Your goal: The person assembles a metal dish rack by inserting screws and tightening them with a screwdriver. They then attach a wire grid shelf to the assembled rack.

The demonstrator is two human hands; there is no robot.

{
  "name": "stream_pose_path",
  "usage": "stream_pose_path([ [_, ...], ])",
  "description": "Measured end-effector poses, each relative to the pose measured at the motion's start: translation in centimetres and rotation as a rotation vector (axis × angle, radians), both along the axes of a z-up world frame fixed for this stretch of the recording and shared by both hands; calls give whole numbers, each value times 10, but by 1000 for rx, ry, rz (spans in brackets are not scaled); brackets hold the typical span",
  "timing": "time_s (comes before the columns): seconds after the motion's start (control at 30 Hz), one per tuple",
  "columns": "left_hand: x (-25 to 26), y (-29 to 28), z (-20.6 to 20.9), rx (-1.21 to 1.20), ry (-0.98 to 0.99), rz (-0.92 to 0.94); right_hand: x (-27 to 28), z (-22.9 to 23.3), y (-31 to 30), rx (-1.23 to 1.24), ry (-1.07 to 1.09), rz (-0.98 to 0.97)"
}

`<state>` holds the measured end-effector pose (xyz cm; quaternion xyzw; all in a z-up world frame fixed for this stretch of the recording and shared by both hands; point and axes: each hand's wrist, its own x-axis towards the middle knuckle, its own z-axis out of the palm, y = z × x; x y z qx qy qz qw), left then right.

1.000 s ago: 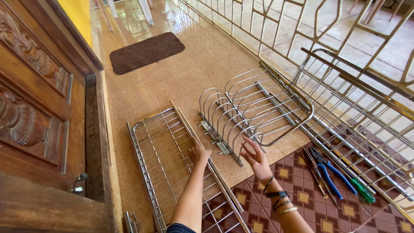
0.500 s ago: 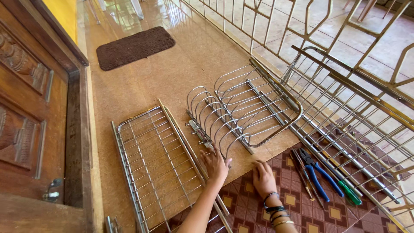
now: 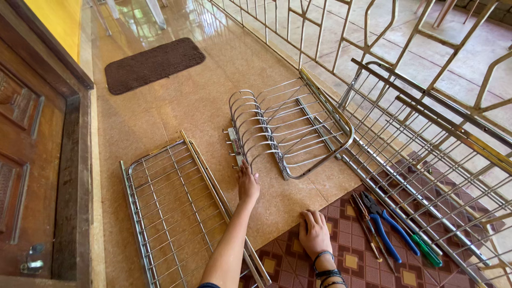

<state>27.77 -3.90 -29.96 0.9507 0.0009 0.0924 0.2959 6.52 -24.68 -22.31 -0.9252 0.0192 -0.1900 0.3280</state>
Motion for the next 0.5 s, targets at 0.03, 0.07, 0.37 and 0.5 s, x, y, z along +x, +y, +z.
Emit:
stream_pose_path([
  [0.03, 8, 0, -1, 6, -5, 6, 0, 0, 0, 3, 5, -3],
  [0.07, 16, 0, -2, 11, -10, 14, 0, 0, 0, 4, 9, -4],
  [0.37, 42, -14, 2, -67, -125, 79, 4, 3, 0, -9, 40, -3],
  [0.5, 13, -39, 19, -68, -95, 210, 4, 3, -1, -14, 5, 11],
])
